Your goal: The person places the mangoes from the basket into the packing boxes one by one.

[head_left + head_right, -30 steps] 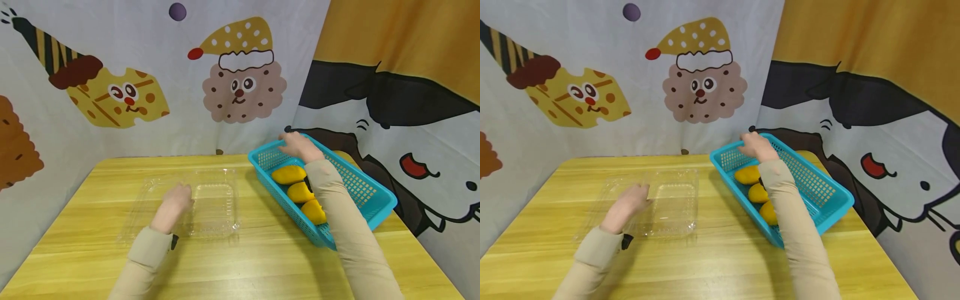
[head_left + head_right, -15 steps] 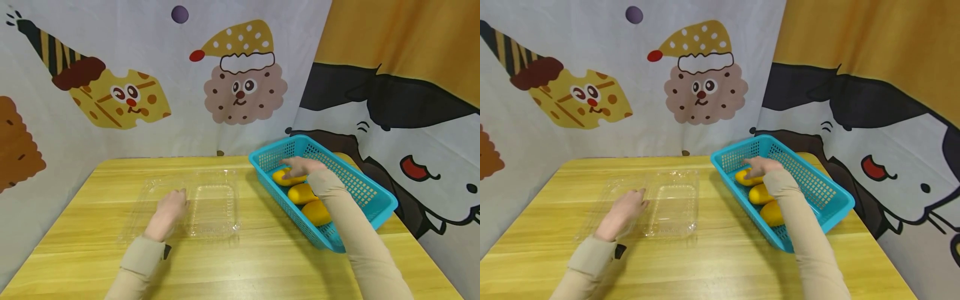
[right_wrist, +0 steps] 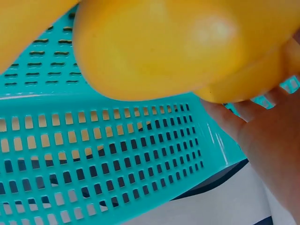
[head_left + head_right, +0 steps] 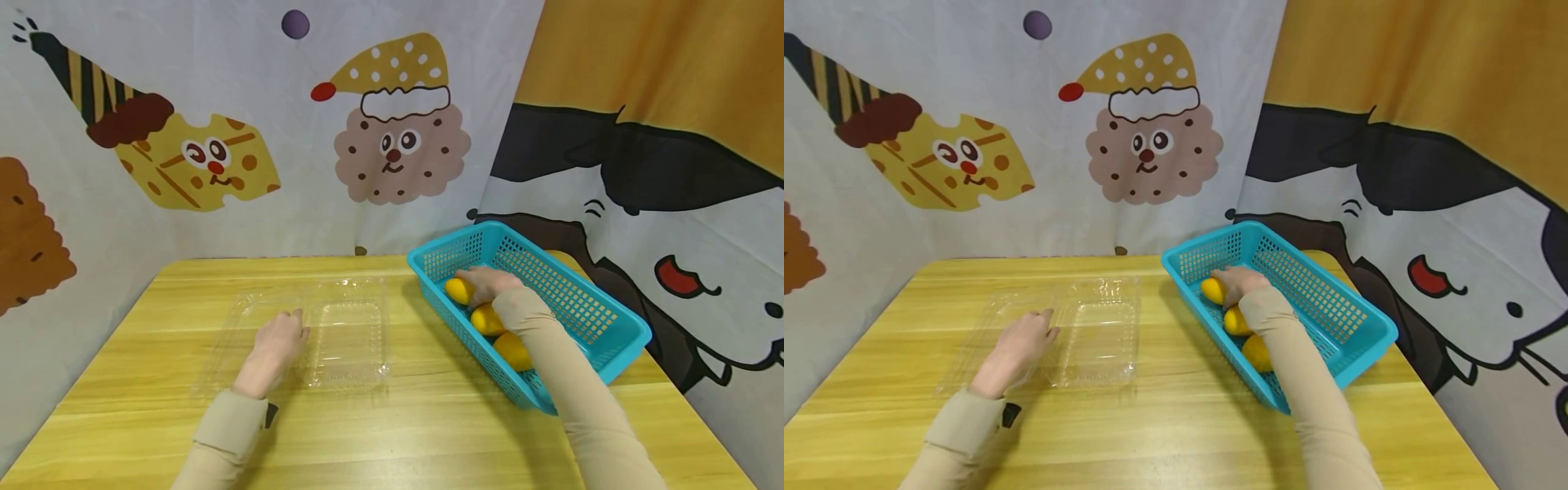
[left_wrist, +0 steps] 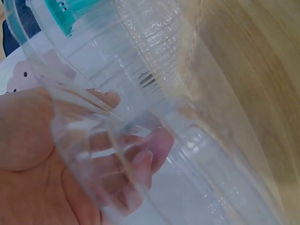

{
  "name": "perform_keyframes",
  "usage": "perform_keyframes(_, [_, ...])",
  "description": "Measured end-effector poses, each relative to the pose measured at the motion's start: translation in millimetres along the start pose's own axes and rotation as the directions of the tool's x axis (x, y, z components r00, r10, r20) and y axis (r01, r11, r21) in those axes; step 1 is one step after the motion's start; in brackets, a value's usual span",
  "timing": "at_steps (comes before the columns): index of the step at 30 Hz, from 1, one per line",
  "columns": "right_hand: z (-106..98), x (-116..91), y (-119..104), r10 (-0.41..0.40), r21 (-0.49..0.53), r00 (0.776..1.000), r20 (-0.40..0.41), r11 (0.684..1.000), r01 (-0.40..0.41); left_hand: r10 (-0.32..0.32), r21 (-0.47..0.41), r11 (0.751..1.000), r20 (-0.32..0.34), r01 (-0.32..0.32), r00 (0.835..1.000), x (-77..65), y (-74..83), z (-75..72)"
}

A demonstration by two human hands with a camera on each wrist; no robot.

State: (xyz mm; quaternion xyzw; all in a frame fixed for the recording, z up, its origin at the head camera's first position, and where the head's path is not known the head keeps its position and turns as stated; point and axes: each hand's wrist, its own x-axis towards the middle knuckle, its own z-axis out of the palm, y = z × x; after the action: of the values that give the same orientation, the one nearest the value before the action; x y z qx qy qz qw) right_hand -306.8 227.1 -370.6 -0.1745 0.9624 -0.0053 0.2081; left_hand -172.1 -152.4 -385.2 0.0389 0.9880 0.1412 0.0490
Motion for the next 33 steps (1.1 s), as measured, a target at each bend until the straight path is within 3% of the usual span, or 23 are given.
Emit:
perform_keyframes(10, [7.0, 4.6, -3.1, 0.009, -0.071, 1.0, -0.023, 0.997, -0.01, -0.012, -0.01, 1.0, 0.009, 0.012, 1.0, 0.3, 0.2, -0.8])
perform_keyframes(33, [-1.1, 6.6, -2.6, -0.029, -0.051, 0.998, -0.061, 0.998, 0.026, -0.006, -0.01, 1.0, -0.006, 0.006, 1.0, 0.9, 0.2, -2.5])
